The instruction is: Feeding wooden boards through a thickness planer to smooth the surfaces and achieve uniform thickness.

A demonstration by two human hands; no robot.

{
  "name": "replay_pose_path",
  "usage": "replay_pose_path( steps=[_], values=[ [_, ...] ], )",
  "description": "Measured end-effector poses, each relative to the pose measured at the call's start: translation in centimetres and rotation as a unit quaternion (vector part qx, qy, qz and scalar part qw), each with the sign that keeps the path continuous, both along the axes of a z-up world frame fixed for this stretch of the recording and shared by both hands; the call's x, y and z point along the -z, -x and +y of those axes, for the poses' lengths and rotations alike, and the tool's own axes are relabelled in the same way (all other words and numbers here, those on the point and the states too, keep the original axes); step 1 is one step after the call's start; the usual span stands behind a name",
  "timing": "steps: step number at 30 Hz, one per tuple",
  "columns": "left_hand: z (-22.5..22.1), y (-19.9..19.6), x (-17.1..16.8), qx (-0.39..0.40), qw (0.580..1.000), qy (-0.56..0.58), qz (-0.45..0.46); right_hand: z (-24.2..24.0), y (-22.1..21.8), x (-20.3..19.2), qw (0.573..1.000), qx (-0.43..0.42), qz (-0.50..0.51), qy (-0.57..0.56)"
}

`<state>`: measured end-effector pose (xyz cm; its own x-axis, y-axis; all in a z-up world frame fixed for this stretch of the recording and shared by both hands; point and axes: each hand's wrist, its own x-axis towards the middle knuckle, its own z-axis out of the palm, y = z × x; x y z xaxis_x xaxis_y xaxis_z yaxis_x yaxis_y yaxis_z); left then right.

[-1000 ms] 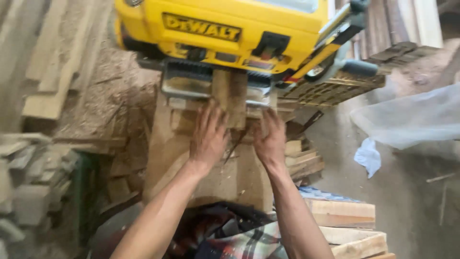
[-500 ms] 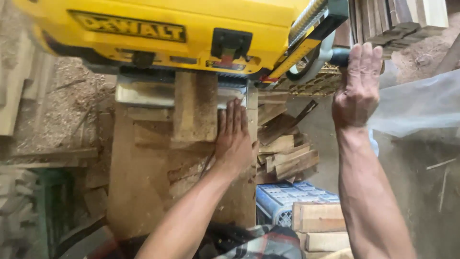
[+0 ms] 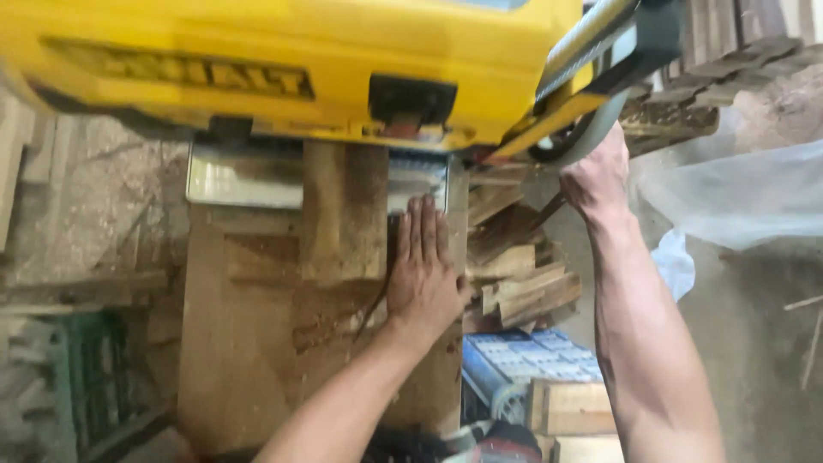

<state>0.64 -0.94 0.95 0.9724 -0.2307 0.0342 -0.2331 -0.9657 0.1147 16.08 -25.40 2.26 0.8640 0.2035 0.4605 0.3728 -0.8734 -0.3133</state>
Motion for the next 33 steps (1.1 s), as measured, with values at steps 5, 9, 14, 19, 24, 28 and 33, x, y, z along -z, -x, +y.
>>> replay_pose_path(
  steps=[5, 9, 14, 19, 24, 28, 33],
  values=[
    [0.1, -0.1, -1.5, -0.003, 0.996, -0.021, 0.089, -4.5, 4.5, 0.1, 0.993, 0.039, 0.065, 0.096],
    [0.1, 0.1, -2.6, -0.005, 0.993, -0.035, 0.111, -6.0, 4.0, -2.5, 0.972, 0.033, -0.015, 0.234],
    [1.1, -0.3, -1.6, 0.014, 0.996, -0.018, 0.088, -2.2, 6.1, -1.9, 0.977, 0.097, -0.072, 0.177],
    [3.8, -0.1, 1.0, 0.037, 0.998, 0.041, -0.037, 5.8, 10.8, -3.4, 0.984, 0.157, -0.02, 0.08],
    [11.5, 4.7, -2.4, 0.013, 0.986, 0.109, -0.121, 16.8, 19.7, -0.8, 0.992, -0.06, 0.051, -0.098],
    [16.0, 3.6, 1.7, 0.047, 0.96, 0.151, -0.229, 22.0, 19.6, 1.7, 0.995, -0.077, 0.018, -0.062],
    [16.1, -2.6, 4.6, 0.042, 0.964, 0.148, -0.215, 23.4, 14.1, 4.2, 0.998, 0.049, -0.014, -0.021]
  ],
)
